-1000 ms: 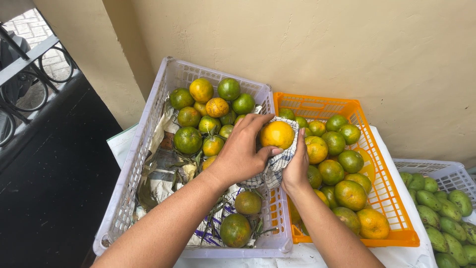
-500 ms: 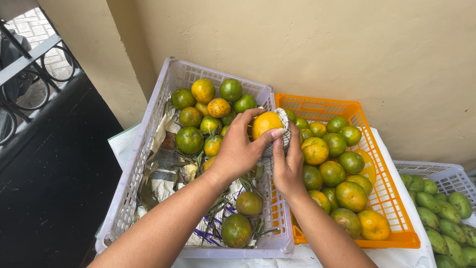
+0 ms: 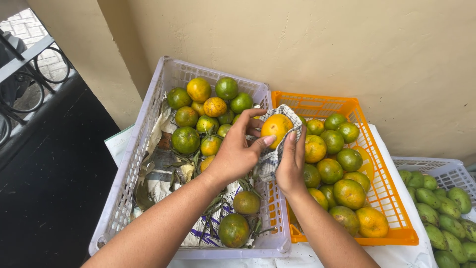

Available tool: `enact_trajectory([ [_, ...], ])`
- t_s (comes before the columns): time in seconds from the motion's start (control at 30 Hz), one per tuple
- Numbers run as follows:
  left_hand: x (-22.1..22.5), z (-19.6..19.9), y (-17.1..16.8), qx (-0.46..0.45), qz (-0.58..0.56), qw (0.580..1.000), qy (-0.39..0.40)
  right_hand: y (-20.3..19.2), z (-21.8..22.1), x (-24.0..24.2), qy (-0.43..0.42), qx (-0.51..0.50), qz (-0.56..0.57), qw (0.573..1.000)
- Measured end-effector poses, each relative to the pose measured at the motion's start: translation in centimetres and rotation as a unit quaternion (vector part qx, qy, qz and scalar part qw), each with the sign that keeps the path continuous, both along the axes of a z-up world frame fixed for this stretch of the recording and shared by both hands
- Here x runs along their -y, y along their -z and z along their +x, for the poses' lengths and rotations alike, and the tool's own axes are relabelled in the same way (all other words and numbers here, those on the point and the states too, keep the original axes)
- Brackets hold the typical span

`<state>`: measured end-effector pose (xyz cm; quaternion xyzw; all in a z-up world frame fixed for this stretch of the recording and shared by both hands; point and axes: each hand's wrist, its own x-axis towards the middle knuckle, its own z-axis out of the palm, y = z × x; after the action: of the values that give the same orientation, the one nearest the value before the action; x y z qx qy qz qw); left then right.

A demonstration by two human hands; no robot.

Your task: The person wipes several citrus fruits with a cloth, one at a time, and places them into an orange basket. The person handles both green and yellow fruits from a white basket and transfers them to the orange basket after wiping.

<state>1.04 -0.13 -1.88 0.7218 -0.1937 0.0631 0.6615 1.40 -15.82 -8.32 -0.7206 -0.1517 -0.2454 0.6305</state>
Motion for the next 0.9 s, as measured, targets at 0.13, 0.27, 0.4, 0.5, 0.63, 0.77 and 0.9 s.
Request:
enact_trajectory([
  [0.13,0.7,1.5,2.1,-0.020,-0.020,0.999,-0.029,-4.0,-1.8,-1.6,-0.005,0.026,-0.061,0.998],
  [0.27,0.9,1.8,2.0,-0.034,-0.028,0.998,-0.052,-4.2,-2.0,-1.4,-0.003,0.091,-0.117,0.989],
  [0.4,0.9,1.7,1.7,-0.046,-0.021,0.997,-0.063,-4.1,-1.9,-1.5,0.006,0.102,-0.144,0.984],
  [0.5,0.2,0.5,0.1,-0.036,-0.009,0.998,-0.043,-3.4,-2.0,-1.9,0.007,0.024,-0.084,0.996],
  [0.63,0.1,0.0,0.1,0.006,0.014,1.000,-0.017,-3.6,-1.9,-3.1,0.071,-0.086,-0.012,0.994],
  [0.77,0.2,0.0,0.4,0.020,0.007,0.999,-0.034,-3.7,-1.9,-2.7,0.050,-0.054,-0.043,0.996],
  [0.9,0.1,0.2,0.4,-0.016,-0.004,0.998,-0.053,-3.0,-1.5,-2.2,0.008,0.019,-0.063,0.998],
])
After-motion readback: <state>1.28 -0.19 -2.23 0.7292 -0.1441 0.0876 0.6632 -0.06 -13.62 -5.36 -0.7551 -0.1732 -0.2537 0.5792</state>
